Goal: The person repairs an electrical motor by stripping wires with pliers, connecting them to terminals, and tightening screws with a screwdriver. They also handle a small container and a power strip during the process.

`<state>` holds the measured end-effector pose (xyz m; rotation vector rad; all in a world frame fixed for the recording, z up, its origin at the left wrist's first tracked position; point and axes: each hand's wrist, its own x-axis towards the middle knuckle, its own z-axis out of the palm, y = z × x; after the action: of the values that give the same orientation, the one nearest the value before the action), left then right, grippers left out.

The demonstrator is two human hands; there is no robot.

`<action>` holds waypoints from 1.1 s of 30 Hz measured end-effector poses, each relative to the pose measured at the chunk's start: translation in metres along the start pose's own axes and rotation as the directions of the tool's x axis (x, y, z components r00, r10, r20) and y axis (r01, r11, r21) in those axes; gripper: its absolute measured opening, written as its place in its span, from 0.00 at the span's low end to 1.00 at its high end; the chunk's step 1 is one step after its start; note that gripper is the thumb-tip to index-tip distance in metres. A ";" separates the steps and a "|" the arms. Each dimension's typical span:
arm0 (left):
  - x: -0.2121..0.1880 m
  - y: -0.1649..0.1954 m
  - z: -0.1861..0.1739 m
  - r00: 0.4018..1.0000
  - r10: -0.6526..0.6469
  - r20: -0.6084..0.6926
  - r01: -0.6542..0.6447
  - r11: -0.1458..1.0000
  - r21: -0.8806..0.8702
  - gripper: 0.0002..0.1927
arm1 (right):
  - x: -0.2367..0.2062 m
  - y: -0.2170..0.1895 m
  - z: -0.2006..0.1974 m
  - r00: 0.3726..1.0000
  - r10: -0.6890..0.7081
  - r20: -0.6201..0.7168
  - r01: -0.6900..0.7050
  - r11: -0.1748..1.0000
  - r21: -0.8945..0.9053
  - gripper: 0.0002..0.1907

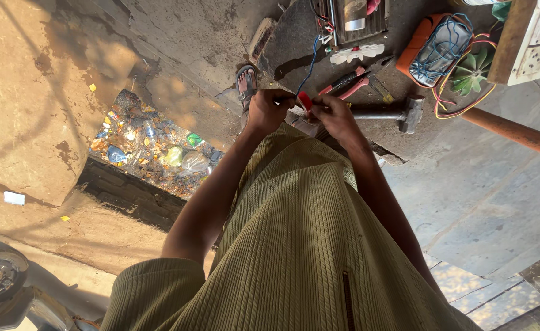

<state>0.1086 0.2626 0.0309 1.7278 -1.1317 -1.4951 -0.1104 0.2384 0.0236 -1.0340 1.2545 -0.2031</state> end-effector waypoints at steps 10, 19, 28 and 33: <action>0.011 0.006 -0.005 0.955 -0.212 0.209 0.271 0.908 -0.319 0.26 | 0.003 -0.006 -0.004 0.985 -0.092 0.144 0.093 0.996 -0.004 0.10; 0.008 0.005 -0.003 0.986 -0.067 0.152 0.096 0.978 -0.188 0.12 | -0.003 -0.011 0.001 0.990 0.054 0.128 -0.065 0.995 0.080 0.16; 0.001 0.003 -0.002 0.984 -0.134 0.113 0.158 0.958 -0.239 0.13 | -0.001 -0.005 0.006 0.997 0.073 0.009 -0.073 0.994 0.087 0.17; 0.005 0.001 -0.001 0.985 -0.118 0.123 0.142 0.966 -0.215 0.18 | 0.005 -0.009 -0.001 0.993 0.084 0.084 -0.095 0.985 0.143 0.14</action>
<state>0.1089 0.2578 0.0299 1.6080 -0.8772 -1.7440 -0.1060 0.2296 0.0263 -0.8495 1.1949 -0.1818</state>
